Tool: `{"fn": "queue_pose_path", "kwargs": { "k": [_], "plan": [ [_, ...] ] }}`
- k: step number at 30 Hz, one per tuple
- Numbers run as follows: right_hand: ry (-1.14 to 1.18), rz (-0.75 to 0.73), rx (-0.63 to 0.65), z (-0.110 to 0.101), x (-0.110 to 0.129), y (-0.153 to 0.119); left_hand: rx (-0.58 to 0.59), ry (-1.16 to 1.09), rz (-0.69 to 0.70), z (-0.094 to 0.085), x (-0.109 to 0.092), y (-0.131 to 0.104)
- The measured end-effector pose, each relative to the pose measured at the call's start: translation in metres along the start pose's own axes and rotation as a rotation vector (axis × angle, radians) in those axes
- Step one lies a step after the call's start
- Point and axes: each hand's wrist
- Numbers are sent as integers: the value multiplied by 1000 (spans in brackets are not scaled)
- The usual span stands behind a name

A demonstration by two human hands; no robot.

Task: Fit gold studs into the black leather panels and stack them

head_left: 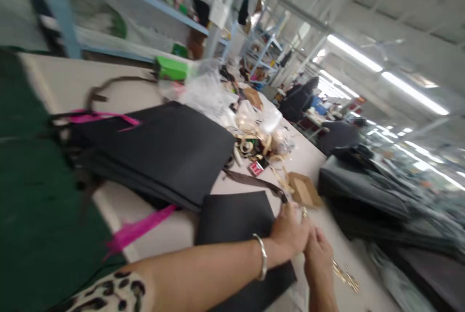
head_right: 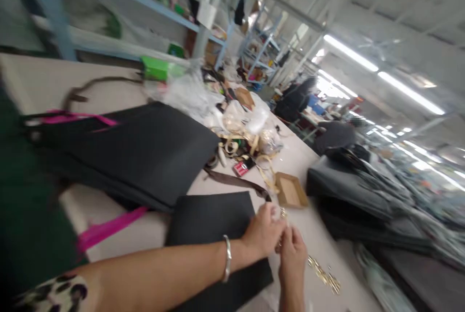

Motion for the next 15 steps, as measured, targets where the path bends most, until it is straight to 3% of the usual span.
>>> {"fn": "queue_pose_path", "kwargs": {
  "k": [3, 6, 15],
  "plan": [
    [2, 64, -72, -7, -15, 1, 174, -35, -40, 12, 24, 20],
    [19, 107, -119, -1, -23, -1, 275, -52, -67, 8, 42, 31],
    [18, 123, -69, 10, -38, -11, 210, -21, -4, 2, 62, 37]
  ]
}}
Point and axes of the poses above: each hand's wrist, its own y-axis towards the middle knuckle, its own z-axis out of the palm, x = y × z, and after that the axes turned 11 degrees about -y, right-handed
